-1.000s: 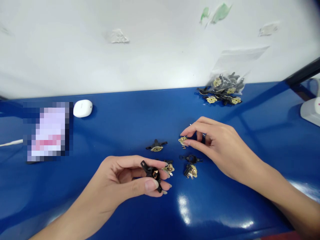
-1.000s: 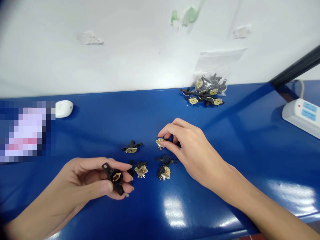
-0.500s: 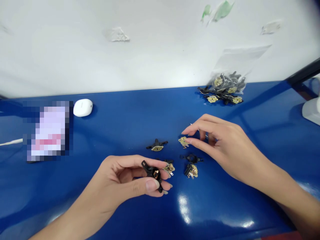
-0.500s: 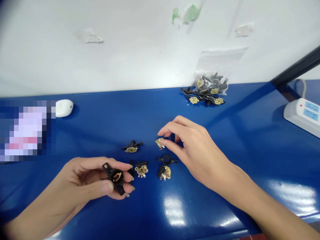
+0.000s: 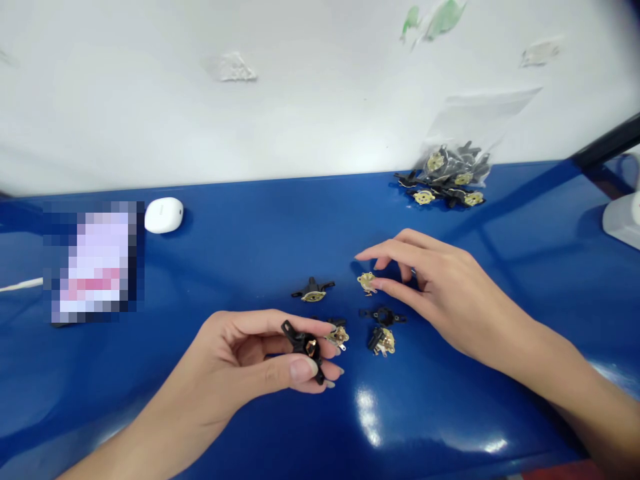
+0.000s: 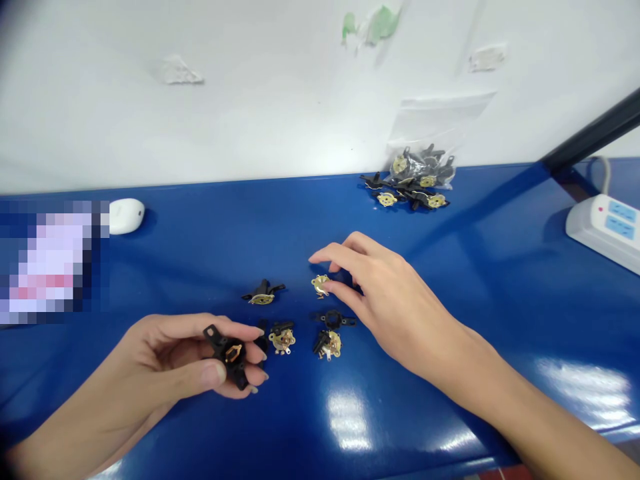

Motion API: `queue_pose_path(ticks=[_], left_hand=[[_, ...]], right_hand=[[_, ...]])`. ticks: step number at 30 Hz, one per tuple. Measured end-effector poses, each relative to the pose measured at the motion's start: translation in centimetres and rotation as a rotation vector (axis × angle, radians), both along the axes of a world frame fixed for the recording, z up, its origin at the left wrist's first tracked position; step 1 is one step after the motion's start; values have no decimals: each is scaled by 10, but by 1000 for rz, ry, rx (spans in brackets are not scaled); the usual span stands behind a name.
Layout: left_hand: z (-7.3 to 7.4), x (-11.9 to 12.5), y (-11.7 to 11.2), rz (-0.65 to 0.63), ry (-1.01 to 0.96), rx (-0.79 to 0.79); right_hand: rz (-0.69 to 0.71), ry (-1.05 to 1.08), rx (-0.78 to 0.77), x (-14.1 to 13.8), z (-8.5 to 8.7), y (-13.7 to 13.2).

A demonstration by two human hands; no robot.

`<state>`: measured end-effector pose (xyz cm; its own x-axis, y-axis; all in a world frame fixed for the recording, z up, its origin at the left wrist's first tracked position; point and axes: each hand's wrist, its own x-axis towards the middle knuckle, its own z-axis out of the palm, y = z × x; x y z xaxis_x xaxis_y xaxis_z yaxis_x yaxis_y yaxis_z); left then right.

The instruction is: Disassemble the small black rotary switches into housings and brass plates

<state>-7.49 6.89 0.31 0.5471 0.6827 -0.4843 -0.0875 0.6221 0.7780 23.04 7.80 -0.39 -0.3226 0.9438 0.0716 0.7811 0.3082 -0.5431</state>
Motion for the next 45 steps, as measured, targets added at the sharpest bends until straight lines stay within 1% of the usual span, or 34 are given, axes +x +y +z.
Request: queue_pose_path(ticks=[8, 15, 21, 33, 39, 45], left_hand=[[-2, -1, 0, 9, -8, -5], [-2, 1, 2, 20, 5, -4], [0, 1, 1, 10, 16, 0], [-1, 0, 1, 15, 27, 5], [2, 1, 1, 6, 23, -2], [-2, 0, 0, 16, 12, -11]], right_hand=[[-9, -7, -9, 4, -1, -1], [0, 43, -28, 0, 4, -1], [11, 19, -55, -4, 1, -3], [-7, 40, 6, -1, 2, -1], [30, 47, -43, 1, 3, 0], [36, 55, -20, 3, 4, 1]])
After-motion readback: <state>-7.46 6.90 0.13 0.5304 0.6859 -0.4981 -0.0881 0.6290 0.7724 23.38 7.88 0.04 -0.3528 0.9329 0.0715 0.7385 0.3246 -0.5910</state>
